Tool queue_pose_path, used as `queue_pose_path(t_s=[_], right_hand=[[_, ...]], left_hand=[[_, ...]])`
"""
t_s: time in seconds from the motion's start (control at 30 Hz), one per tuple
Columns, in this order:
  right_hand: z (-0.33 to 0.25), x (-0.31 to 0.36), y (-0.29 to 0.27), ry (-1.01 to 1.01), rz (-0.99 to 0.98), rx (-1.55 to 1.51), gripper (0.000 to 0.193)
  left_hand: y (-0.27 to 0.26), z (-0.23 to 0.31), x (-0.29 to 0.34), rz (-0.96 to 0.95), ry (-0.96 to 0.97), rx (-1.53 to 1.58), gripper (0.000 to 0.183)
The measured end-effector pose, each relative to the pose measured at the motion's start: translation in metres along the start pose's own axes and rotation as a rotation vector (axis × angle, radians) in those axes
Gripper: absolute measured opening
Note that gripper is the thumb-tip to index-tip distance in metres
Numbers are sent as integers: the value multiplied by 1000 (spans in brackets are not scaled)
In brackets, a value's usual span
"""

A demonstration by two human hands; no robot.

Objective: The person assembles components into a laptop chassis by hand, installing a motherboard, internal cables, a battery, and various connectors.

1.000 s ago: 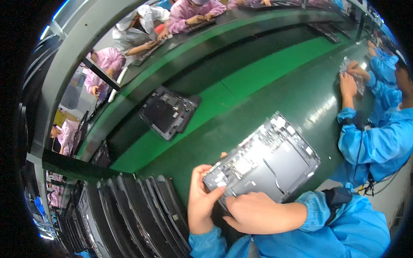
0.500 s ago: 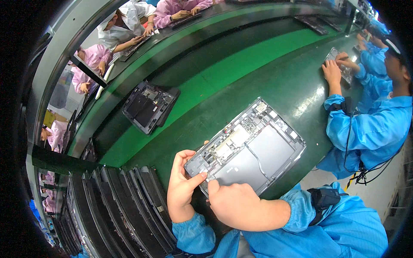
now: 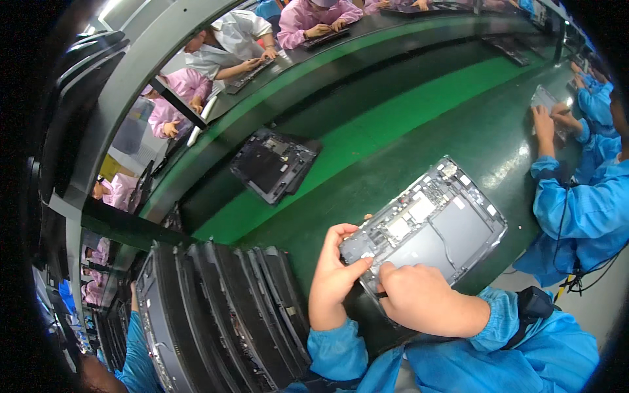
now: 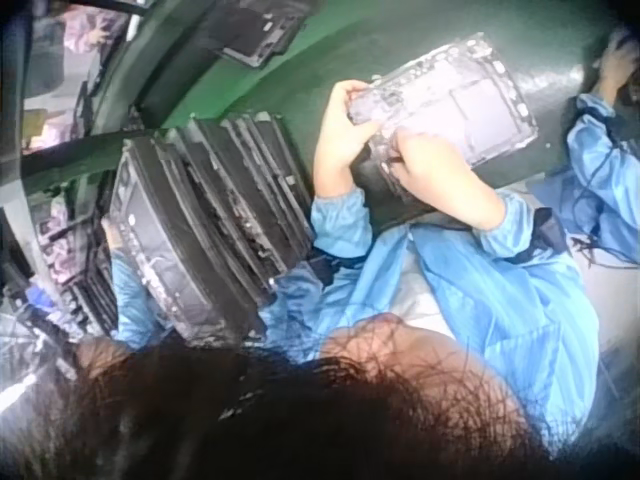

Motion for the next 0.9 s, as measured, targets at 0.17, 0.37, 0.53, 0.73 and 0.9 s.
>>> queue_pose_path(t_s=[0.17,0.37,0.53,0.73,0.9], right_hand=[[2,2,0,-58,71,38,16],[4,3,5,-164,79,47,27],[10,5,9,-205,61,18,28],[14,3,-2,-247,-55,25,27],[27,-20,-44,-590,218,-344,16]], left_hand=[[-6,7,2,7,29,113,57],[-4,19,2,11,-70,164,57],[0,22,3,40,-125,189,59],[3,23,4,31,-136,165,59],[2,21,2,7,-104,155,59]])
Point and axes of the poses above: each hand's wrist, its own x-axis away from the middle knuckle, its own y-axis out of the palm, z = x × y, the point moved 4 cm from there along -x, towards the middle knuckle
